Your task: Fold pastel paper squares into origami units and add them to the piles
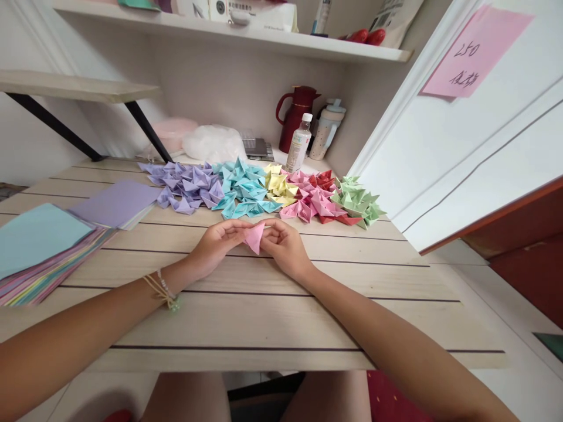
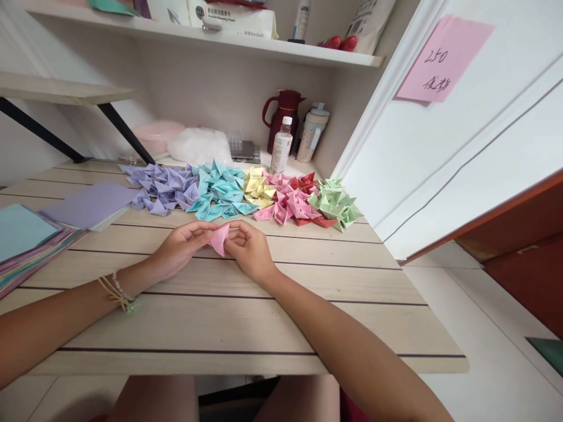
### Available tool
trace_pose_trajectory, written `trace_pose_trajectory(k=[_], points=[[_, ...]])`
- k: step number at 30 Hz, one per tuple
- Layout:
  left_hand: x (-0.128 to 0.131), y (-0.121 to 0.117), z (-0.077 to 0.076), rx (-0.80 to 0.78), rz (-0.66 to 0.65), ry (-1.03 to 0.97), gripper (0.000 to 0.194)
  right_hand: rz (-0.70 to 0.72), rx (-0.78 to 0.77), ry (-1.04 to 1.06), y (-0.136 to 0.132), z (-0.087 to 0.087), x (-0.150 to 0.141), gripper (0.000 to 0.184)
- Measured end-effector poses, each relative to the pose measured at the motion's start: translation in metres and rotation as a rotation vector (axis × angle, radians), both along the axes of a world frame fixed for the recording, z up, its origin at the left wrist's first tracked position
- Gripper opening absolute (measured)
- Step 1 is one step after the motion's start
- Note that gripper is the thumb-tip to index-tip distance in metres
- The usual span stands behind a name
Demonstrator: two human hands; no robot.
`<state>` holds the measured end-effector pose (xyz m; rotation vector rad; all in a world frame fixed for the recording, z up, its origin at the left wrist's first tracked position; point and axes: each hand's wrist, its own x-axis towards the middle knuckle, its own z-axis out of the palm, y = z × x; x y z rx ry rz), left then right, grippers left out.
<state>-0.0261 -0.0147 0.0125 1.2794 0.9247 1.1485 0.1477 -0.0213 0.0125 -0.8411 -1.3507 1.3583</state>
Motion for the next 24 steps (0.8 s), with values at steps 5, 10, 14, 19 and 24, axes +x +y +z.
trace_pose_trajectory(k=[5,10,14,19,24], points=[[0.0008,-0.0032,0.0050,-0.061,0.004,-0.023,0.034,-0.101,0.119,-0.042,-0.0037,-0.0003,-0.0016,0.013],[0.0009,-0.0052,0.0078,-0.111,-0.061,-0.005,0.035,-0.192,0.228,-0.081,0.0021,-0.0003,0.0032,0.015],[0.0005,-0.0031,0.0061,-0.127,-0.056,-0.018,0.030,-0.184,0.228,-0.134,0.0033,0.0023,0.0061,0.022],[0.0002,-0.0022,0.0013,0.013,0.011,0.064,0.028,-0.144,0.150,-0.130,0.0021,0.0047,0.0062,0.019],[0.0015,-0.0060,0.0037,0.158,0.021,0.261,0.025,-0.142,0.122,-0.193,0.0031,0.0031,0.0055,0.035]])
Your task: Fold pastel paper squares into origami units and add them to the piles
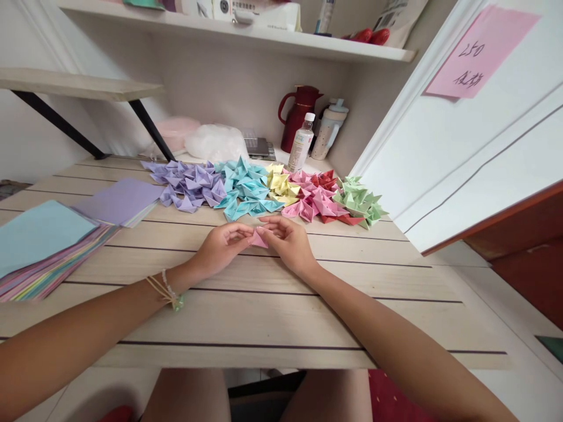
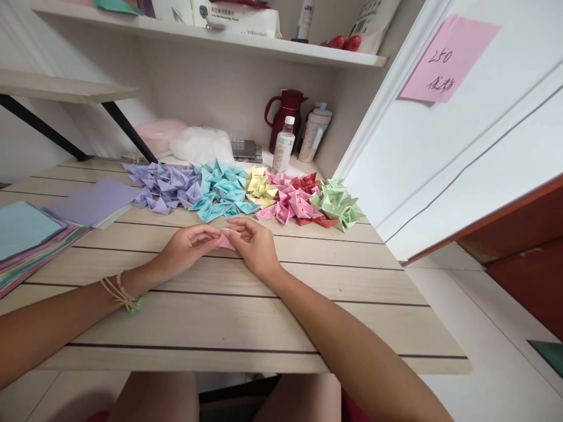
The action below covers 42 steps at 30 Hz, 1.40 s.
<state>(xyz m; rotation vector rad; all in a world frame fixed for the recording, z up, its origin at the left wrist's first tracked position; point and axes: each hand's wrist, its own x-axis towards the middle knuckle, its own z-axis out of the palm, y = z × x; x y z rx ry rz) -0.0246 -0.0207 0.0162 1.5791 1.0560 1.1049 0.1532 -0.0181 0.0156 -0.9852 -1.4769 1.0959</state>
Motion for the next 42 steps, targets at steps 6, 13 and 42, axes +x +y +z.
trace_pose_trajectory(k=[6,13,42], points=[[0.001,-0.001,0.000,-0.032,-0.104,-0.027,0.028,0.017,0.054,-0.021,-0.003,0.002,-0.002,0.029],[-0.003,0.000,0.001,0.074,0.002,0.092,0.023,0.055,0.029,-0.162,0.000,0.002,0.003,0.027],[-0.006,0.010,0.000,0.128,0.202,-0.094,0.027,0.114,-0.227,0.038,-0.003,-0.004,-0.004,0.032]])
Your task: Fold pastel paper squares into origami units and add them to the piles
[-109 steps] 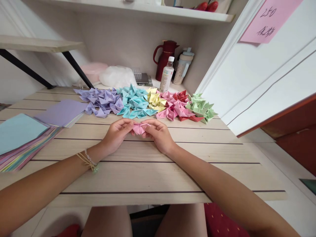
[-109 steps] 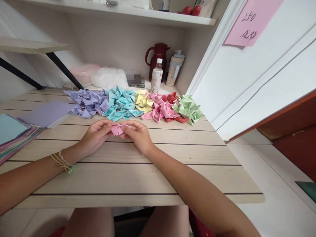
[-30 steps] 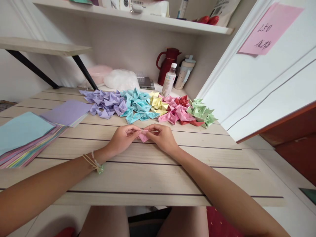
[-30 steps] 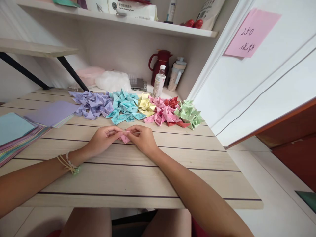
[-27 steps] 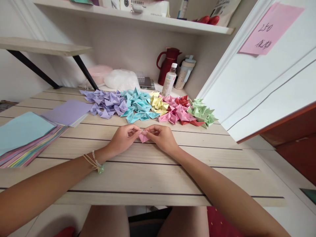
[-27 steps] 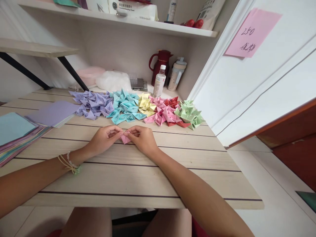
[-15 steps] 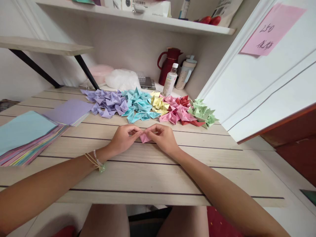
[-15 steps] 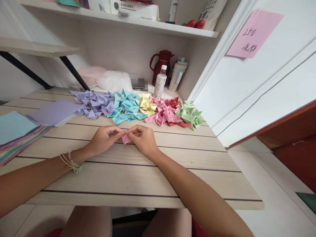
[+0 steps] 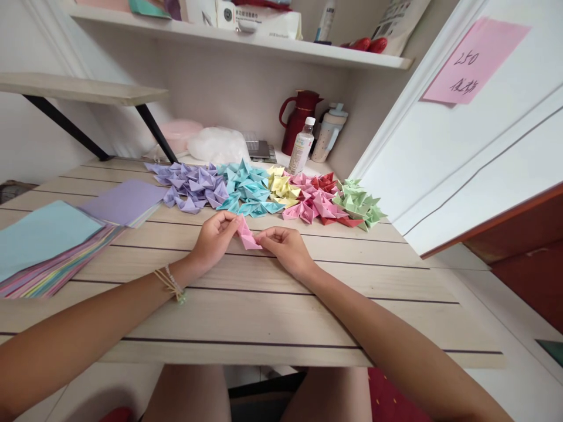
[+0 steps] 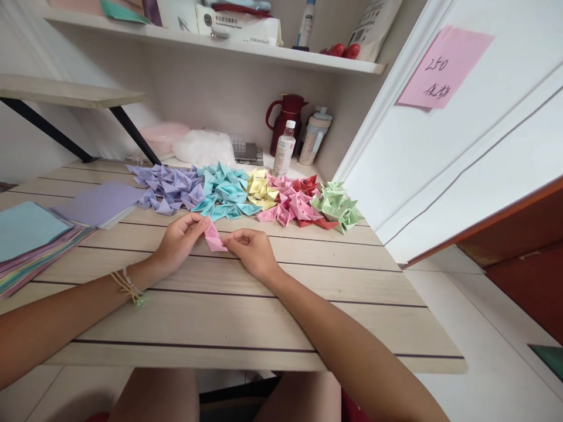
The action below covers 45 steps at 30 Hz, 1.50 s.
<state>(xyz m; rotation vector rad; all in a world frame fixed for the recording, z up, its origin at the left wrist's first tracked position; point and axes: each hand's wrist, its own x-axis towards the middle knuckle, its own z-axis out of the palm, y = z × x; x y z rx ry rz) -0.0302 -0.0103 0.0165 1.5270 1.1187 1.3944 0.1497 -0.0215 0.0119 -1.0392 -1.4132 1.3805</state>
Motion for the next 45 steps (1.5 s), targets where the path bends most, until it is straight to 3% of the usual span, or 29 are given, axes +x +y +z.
trace_pose_trajectory(k=[6,12,22,31,38,45], points=[[0.003,-0.004,-0.001,-0.007,-0.066,0.038,0.026,-0.055,0.044,0.014,0.001,0.000,-0.002,0.030],[0.003,-0.004,0.000,0.006,-0.028,0.033,0.026,-0.070,0.053,0.074,0.000,0.003,-0.003,0.029],[0.002,-0.002,-0.003,0.036,-0.004,0.065,0.024,0.027,0.087,0.086,-0.001,0.004,-0.002,0.041],[0.005,-0.007,-0.001,-0.003,-0.075,0.157,0.023,-0.041,0.257,0.002,-0.004,0.001,-0.005,0.038],[0.007,-0.012,0.003,-0.005,-0.117,0.124,0.021,-0.046,0.224,-0.148,-0.004,0.000,-0.004,0.041],[0.008,-0.011,0.002,-0.060,-0.168,0.048,0.020,-0.087,0.310,-0.183,-0.005,0.002,-0.004,0.033]])
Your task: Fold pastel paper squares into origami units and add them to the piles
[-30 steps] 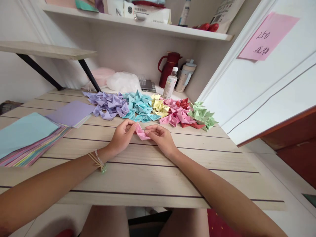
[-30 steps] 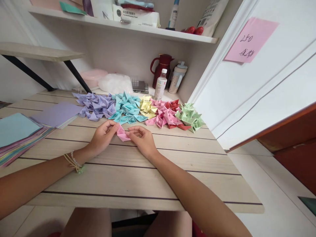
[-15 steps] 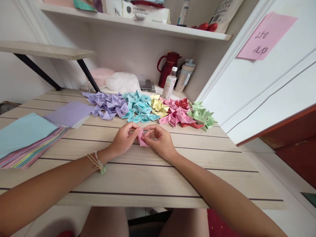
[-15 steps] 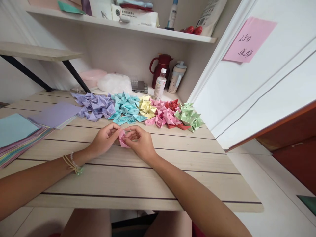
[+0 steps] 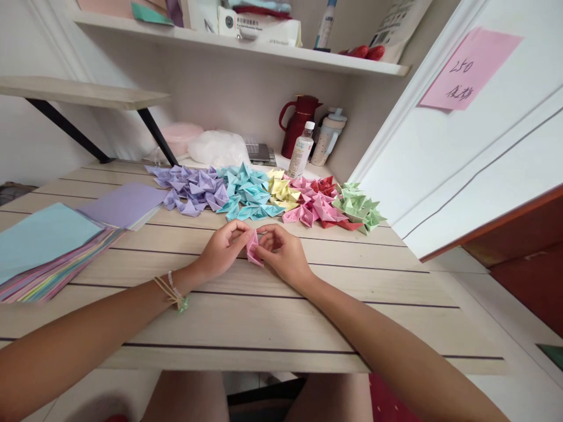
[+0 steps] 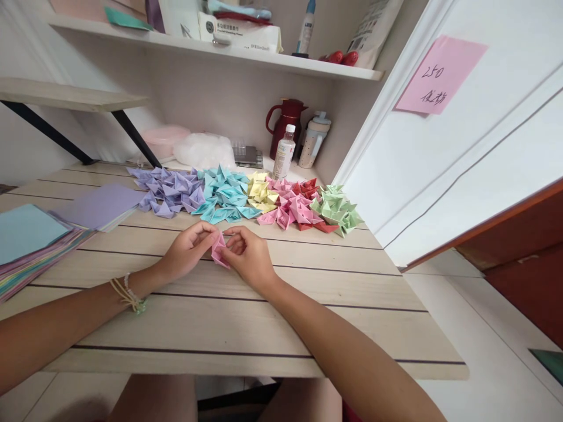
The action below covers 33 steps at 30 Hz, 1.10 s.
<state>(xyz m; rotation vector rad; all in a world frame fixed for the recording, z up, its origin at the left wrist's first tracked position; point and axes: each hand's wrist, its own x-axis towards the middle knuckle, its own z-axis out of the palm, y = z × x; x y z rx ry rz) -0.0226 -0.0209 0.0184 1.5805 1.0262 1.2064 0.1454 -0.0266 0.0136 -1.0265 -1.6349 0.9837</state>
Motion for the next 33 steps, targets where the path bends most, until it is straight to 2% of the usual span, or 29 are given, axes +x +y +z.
trace_pose_trajectory(k=[3,6,9,12,16,19,23,27,29,31,33], points=[[-0.001,0.004,-0.002,-0.023,0.028,-0.025,0.022,-0.024,0.023,0.020,0.000,0.003,0.000,0.031],[-0.002,0.007,-0.004,-0.027,0.083,-0.063,0.025,0.025,-0.010,0.031,-0.002,0.006,0.000,0.031],[-0.001,0.008,-0.006,-0.037,0.132,-0.124,0.028,0.049,-0.050,-0.004,-0.005,0.005,-0.002,0.043],[0.001,0.008,-0.006,-0.076,0.109,-0.183,0.030,0.000,-0.066,-0.035,-0.006,0.001,-0.005,0.052],[0.002,0.008,-0.006,-0.107,0.063,-0.255,0.033,-0.059,-0.069,0.044,-0.002,-0.003,-0.006,0.042],[0.002,0.008,-0.006,-0.141,0.029,-0.274,0.035,-0.059,-0.093,0.141,0.003,-0.003,-0.003,0.040],[0.002,0.008,-0.005,-0.140,0.007,-0.312,0.034,-0.089,-0.144,0.221,0.008,-0.003,0.002,0.054],[0.001,0.006,-0.002,-0.100,0.006,-0.233,0.037,0.003,-0.219,0.305,0.010,-0.009,0.004,0.057],[-0.001,0.005,-0.001,-0.093,-0.012,-0.185,0.032,0.034,-0.232,0.291,0.011,-0.011,0.003,0.055],[-0.002,0.006,0.000,-0.119,-0.027,-0.184,0.029,0.010,-0.187,0.214,0.011,-0.007,0.001,0.050],[-0.003,0.007,-0.001,-0.156,-0.025,-0.235,0.030,-0.063,-0.044,0.095,0.007,0.006,0.001,0.043]])
